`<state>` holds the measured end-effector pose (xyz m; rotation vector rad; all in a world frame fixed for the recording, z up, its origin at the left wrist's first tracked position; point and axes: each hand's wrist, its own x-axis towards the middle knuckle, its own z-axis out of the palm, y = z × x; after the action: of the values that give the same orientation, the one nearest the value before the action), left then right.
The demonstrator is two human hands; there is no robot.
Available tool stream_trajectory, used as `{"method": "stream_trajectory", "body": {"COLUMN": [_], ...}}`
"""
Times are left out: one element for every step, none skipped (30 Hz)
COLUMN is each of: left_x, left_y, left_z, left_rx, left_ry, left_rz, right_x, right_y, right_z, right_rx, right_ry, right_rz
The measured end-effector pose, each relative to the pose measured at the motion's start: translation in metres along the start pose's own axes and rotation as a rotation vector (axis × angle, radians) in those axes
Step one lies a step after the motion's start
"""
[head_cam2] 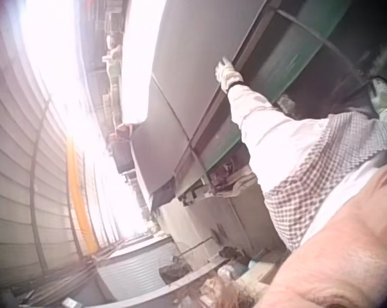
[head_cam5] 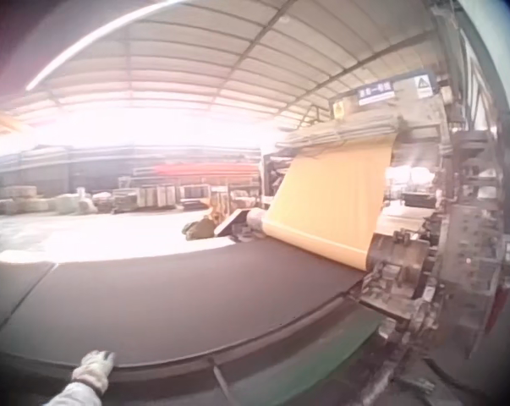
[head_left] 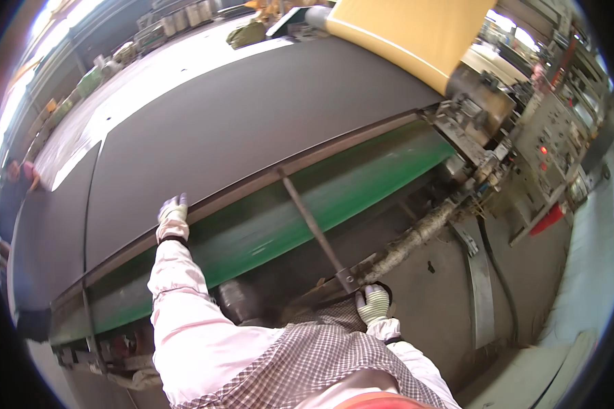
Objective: Operating and monitoring a large industrial machine processing wide rolls of dark material.
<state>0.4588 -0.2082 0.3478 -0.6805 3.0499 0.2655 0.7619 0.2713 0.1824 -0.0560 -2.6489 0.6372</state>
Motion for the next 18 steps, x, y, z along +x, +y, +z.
{"method": "stream_trajectory", "body": {"left_x": [-0.005,-0.010,-0.017,-0.025,-0.021,-0.017,-0.017,-0.014,-0.009,-0.007,-0.003,0.000,0.001,0.006,0.010,0.013,0.018,0.021], "left_y": [-0.003,-0.003,0.006,0.018,0.034,0.046,0.056,0.066,0.074,0.075,0.071,0.061,0.047,0.027,-0.001,-0.032,-0.064,-0.098], "left_z": [0.004,0.005,0.012,0.022,0.023,0.024,0.027,0.029,0.029,0.031,0.029,0.027,0.025,0.022,0.019,0.014,0.008,0.001], "left_rx": [0.001,-0.027,-0.052,-0.058,-0.066,-0.040,-0.071,-0.052,-0.026,-0.018,-0.166,-0.324,-0.305,-0.227,-0.134,-0.067,-0.032,-0.005], "left_ry": [-0.011,0.027,0.077,0.188,0.131,0.055,0.058,0.025,-0.057,-0.129,-0.137,-0.121,-0.063,-0.022,0.029,0.138,0.113,0.142], "left_rz": [0.219,0.395,0.321,0.259,0.233,0.211,0.253,0.323,0.403,0.403,0.408,0.420,0.342,0.261,0.183,0.129,0.009,-0.093], "right_x": [0.000,-0.001,-0.001,-0.003,-0.004,-0.006,-0.007,-0.009,-0.011,-0.014,-0.015,-0.017,-0.019,-0.020,-0.021,-0.020,-0.018,-0.016], "right_y": [-0.001,-0.002,-0.003,-0.003,-0.002,-0.002,0.000,0.002,0.005,0.009,0.012,0.016,0.018,0.020,0.021,0.022,0.020,0.018], "right_z": [0.002,0.003,0.004,0.005,0.005,0.006,0.008,0.010,0.011,0.011,0.014,0.013,0.014,0.014,0.015,0.014,0.017,0.017], "right_rx": [0.001,-0.069,-0.032,-0.017,-0.037,-0.044,-0.067,-0.097,-0.106,-0.150,-0.184,-0.179,-0.173,-0.161,-0.196,-0.225,-0.273,-0.250], "right_ry": [-0.006,-0.025,-0.008,-0.041,-0.046,-0.040,-0.043,-0.051,-0.062,-0.049,-0.040,-0.080,-0.098,-0.092,-0.151,-0.193,-0.049,-0.064], "right_rz": [0.005,-0.005,-0.031,0.017,0.008,0.004,0.019,0.022,0.026,0.024,-0.011,-0.028,0.027,-0.006,0.084,0.100,-0.007,0.015]}}
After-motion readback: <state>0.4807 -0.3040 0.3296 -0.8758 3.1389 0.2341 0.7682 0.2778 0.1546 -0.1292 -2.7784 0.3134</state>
